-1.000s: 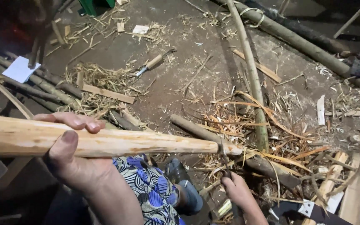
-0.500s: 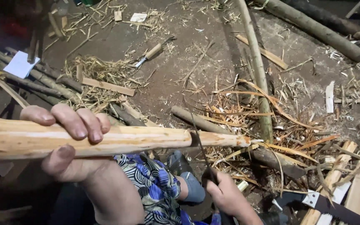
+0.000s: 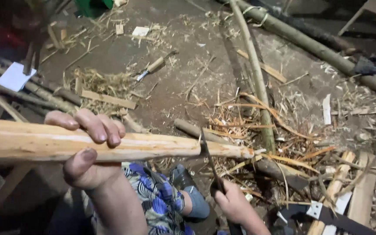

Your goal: The person holds a long, peeled wooden stick in their left hand and uses a curved knife in their right hand to shave and shape the wood. They rotate the stick periodically to work on different sides, creating wood shavings that fall onto the floor.

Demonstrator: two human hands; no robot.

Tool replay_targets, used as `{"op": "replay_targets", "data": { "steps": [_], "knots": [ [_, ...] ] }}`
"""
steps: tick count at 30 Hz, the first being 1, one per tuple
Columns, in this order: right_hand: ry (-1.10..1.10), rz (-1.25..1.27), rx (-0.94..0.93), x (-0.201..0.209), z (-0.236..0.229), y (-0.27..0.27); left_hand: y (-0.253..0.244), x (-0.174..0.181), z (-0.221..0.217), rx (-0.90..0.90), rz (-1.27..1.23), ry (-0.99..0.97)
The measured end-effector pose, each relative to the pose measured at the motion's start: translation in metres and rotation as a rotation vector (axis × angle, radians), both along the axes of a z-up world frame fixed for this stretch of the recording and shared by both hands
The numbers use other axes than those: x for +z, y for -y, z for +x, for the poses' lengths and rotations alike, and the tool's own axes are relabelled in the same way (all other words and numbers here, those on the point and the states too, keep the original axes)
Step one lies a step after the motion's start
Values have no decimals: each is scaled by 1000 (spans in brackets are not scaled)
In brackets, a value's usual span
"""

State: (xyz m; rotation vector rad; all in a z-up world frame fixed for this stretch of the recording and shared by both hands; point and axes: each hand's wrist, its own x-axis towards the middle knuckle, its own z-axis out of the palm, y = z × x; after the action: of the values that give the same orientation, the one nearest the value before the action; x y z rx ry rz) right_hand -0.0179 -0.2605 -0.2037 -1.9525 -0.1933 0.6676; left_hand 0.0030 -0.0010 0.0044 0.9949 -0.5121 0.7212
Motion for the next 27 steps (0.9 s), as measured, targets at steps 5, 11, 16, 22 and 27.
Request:
{"op": "replay_targets", "data": {
  "steps": [5,11,16,22,27],
  "knots": [
    [15,166,97,82,-27,-21,6,4,-4,8,18,8],
    [-8,-201,-104,-59,16,28,5,7,-2,5,32,7],
    [-330,-281,-185,10,14,6,3,6,0,-20,33,8],
    [-321,-37,144,106,-24,-26,5,10,0,-135,-26,-40],
    [-586,-274,-129,16,21,4,-2,5,0,-121,-45,-2]
  ]
}}
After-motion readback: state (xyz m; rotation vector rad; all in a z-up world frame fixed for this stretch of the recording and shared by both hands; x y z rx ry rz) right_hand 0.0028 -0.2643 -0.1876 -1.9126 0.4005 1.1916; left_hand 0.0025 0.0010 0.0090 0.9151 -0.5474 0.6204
